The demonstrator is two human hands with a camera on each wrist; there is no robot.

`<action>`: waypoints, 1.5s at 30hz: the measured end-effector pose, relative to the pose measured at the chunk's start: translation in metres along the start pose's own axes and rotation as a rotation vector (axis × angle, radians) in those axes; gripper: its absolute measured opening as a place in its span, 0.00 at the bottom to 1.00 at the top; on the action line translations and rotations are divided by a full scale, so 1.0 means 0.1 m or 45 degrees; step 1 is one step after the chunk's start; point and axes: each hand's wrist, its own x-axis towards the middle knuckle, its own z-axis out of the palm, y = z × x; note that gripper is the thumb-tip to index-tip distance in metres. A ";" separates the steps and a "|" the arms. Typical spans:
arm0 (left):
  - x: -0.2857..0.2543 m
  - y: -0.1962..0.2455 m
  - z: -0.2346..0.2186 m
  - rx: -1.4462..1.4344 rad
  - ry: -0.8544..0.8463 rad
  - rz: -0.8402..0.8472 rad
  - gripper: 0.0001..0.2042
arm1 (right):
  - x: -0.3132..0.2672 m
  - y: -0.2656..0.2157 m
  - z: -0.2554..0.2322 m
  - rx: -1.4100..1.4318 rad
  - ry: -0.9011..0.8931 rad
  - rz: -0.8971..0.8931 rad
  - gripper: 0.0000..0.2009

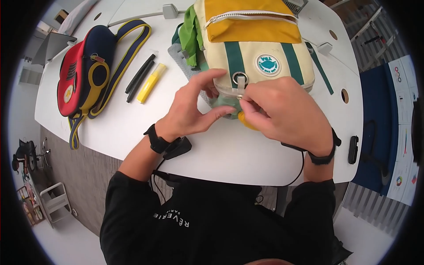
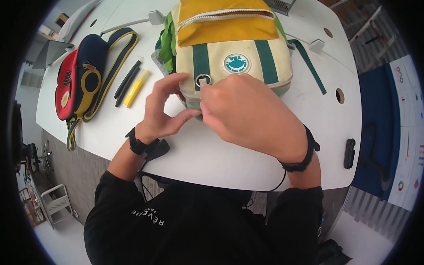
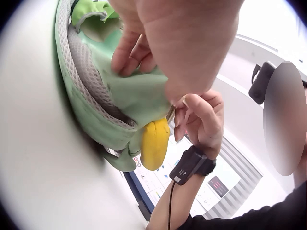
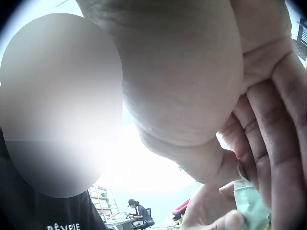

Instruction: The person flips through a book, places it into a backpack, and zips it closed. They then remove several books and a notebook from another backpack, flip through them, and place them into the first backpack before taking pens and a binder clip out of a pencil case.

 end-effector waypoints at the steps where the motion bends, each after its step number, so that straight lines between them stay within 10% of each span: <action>1: -0.03 -0.02 -0.01 0.007 0.075 0.050 0.35 | 0.00 -0.03 0.02 0.051 0.042 0.011 0.07; 19: 0.09 0.13 -0.18 0.381 0.075 0.444 0.09 | 0.10 -0.07 0.14 -0.043 0.180 -0.122 0.10; 32: 0.24 -0.42 -0.40 0.332 0.309 -0.156 0.06 | -0.06 0.14 -0.21 -0.345 0.089 0.006 0.08; 45: 0.46 -0.44 -0.33 0.643 0.572 -0.128 0.06 | -0.04 0.48 -0.49 -0.492 0.732 -0.051 0.09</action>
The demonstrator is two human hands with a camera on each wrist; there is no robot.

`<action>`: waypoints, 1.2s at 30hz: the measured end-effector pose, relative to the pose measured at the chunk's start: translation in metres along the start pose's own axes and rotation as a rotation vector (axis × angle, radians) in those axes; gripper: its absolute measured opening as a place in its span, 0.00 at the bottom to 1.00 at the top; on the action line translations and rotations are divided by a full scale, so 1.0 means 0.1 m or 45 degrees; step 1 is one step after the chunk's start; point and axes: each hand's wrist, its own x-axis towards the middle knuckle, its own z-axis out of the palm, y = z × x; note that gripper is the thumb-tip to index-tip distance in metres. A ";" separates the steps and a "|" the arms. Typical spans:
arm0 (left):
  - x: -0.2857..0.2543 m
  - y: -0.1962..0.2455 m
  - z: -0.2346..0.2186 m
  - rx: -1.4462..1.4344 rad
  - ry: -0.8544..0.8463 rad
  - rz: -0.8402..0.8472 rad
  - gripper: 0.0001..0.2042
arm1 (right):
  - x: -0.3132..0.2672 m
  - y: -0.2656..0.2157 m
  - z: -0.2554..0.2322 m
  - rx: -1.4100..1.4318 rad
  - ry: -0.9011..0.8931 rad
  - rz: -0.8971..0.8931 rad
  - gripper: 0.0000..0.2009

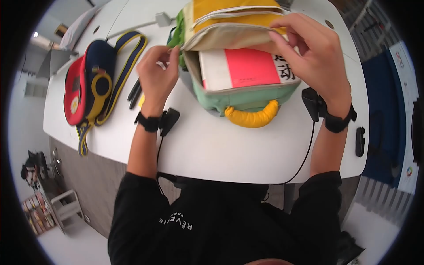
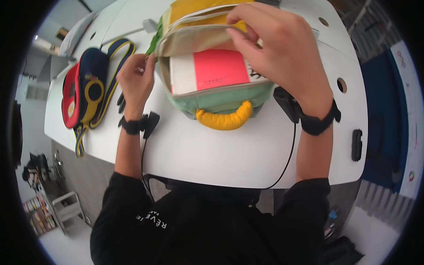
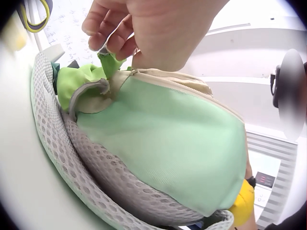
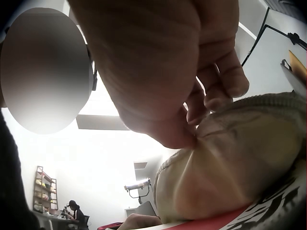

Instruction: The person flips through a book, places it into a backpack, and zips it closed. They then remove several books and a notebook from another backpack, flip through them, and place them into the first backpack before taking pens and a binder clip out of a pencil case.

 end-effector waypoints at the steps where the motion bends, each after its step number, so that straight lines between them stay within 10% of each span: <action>1: -0.04 0.02 -0.04 0.039 0.020 -0.112 0.07 | 0.00 0.04 -0.02 0.132 -0.046 -0.008 0.08; 6: -0.15 0.35 -0.13 -0.262 -0.216 0.296 0.24 | 0.03 0.36 -0.40 0.620 -0.058 0.627 0.12; 11: -0.26 0.50 -0.09 -0.259 -0.404 0.161 0.11 | -0.45 1.43 0.01 0.313 0.030 0.376 0.09; 13: -0.28 0.52 -0.05 -0.199 -0.347 0.217 0.11 | -0.52 1.49 0.02 0.299 -0.669 0.518 0.11; 16: -0.29 0.54 -0.04 -0.200 -0.326 0.223 0.11 | -0.52 1.32 -0.11 0.465 -0.939 0.666 0.13; 36: -0.35 0.48 0.03 -0.240 -0.255 0.219 0.12 | -0.47 1.34 0.33 0.851 -0.748 0.648 0.13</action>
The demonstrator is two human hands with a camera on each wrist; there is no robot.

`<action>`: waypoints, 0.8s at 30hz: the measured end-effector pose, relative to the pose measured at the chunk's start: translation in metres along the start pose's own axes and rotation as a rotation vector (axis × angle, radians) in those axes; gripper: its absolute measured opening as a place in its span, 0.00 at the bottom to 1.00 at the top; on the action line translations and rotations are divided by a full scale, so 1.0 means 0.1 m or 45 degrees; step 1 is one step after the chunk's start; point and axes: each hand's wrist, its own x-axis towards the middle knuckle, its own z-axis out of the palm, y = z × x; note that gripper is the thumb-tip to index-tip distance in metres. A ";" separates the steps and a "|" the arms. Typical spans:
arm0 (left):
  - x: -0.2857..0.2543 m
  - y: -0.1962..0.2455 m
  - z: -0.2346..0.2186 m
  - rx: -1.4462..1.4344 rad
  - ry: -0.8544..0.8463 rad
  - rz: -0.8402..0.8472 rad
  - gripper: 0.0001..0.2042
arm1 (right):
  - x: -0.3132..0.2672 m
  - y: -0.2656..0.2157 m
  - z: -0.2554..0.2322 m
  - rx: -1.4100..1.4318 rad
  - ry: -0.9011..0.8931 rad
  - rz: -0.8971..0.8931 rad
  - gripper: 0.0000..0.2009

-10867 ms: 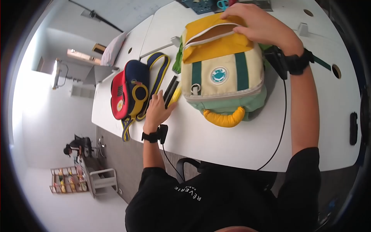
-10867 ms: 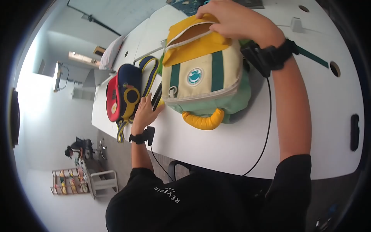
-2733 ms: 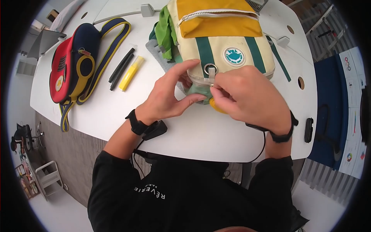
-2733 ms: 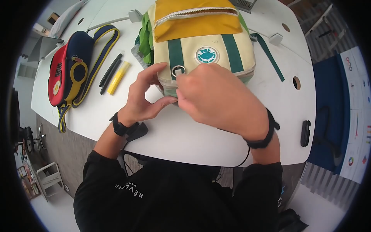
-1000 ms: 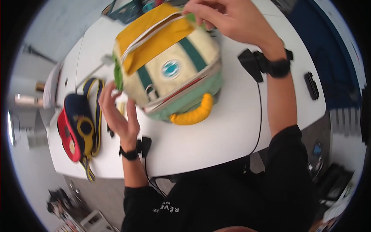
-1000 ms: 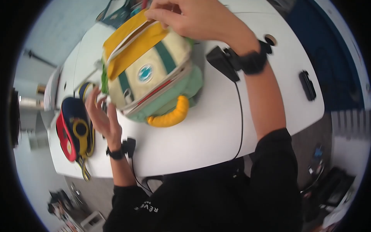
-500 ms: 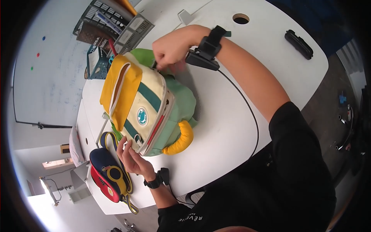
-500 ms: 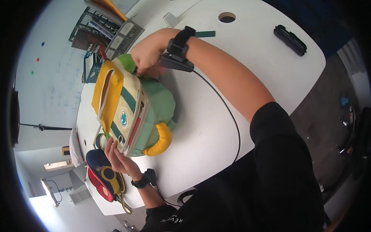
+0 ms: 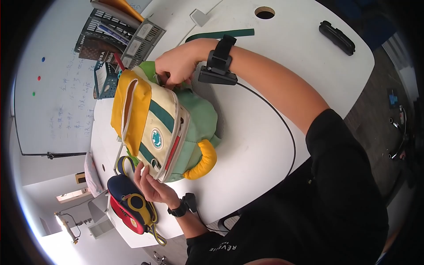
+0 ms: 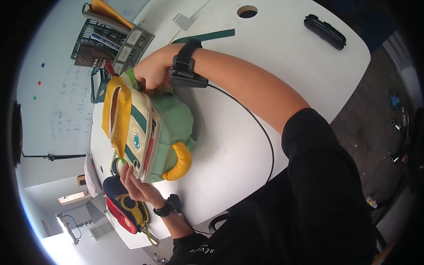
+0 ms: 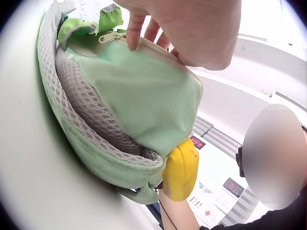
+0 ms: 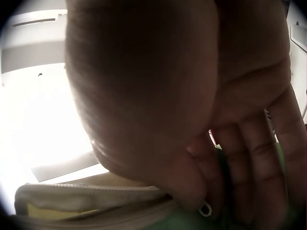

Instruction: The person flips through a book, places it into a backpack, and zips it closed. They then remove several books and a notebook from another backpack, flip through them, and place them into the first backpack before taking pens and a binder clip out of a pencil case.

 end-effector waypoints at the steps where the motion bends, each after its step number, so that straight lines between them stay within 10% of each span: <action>1: 0.00 0.00 0.00 -0.001 -0.001 0.002 0.12 | 0.00 0.01 -0.01 0.000 0.002 0.001 0.13; 24: -0.02 -0.01 -0.01 -0.045 0.012 -0.016 0.11 | -0.69 -0.92 -0.13 -0.799 0.167 0.041 0.12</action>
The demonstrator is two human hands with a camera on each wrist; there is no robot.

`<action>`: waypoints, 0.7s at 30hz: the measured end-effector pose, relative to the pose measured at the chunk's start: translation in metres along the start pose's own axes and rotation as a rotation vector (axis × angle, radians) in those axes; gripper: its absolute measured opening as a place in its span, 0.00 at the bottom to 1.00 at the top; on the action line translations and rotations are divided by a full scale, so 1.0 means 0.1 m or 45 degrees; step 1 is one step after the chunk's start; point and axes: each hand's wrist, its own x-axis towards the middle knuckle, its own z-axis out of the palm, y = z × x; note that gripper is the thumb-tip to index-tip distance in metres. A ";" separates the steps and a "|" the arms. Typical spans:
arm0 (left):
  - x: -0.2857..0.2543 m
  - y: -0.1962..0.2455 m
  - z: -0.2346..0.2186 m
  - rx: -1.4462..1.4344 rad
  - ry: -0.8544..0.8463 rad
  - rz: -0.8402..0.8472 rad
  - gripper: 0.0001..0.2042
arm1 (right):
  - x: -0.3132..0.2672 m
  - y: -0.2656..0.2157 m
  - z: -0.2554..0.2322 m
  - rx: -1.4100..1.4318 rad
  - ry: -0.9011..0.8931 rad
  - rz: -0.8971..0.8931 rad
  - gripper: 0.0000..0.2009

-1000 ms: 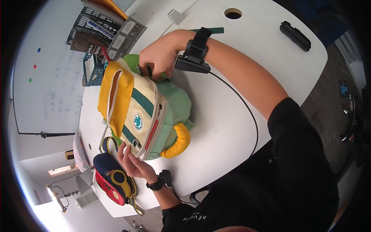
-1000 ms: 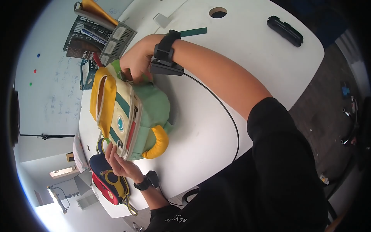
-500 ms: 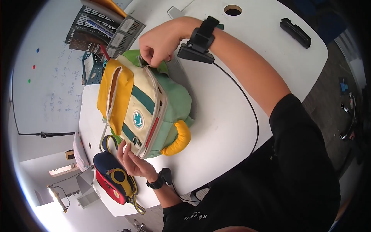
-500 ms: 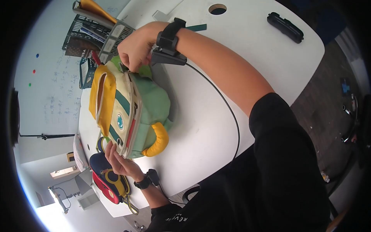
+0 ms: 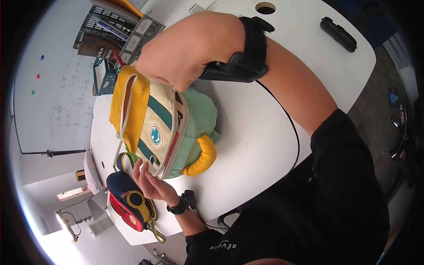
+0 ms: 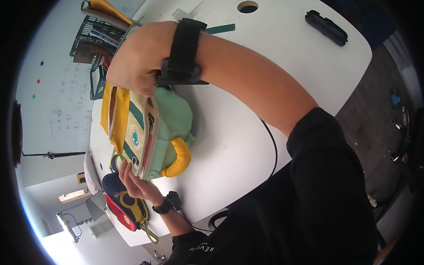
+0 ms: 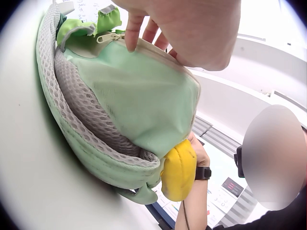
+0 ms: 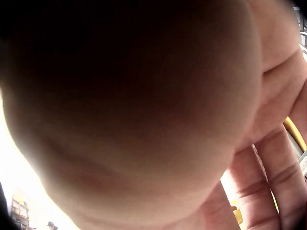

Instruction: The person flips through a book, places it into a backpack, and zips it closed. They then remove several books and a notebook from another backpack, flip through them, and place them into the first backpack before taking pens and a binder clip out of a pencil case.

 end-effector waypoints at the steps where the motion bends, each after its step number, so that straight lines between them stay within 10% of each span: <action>1: 0.01 0.00 -0.01 0.001 0.004 0.004 0.11 | -0.01 -0.01 0.00 0.026 0.042 0.004 0.12; 8: -0.02 -0.02 -0.01 0.016 -0.011 -0.009 0.11 | -0.07 0.06 -0.02 -0.026 -0.040 0.069 0.09; 11: 0.01 -0.01 -0.02 0.019 -0.012 -0.002 0.11 | -0.03 0.29 0.08 0.054 0.229 -0.259 0.06; 13: 0.00 -0.01 -0.02 0.017 -0.023 0.014 0.11 | 0.15 0.30 0.13 0.035 0.069 0.018 0.05; 21: 0.03 0.02 0.00 0.020 -0.018 0.006 0.12 | 0.55 0.81 0.62 0.453 0.208 -0.062 0.06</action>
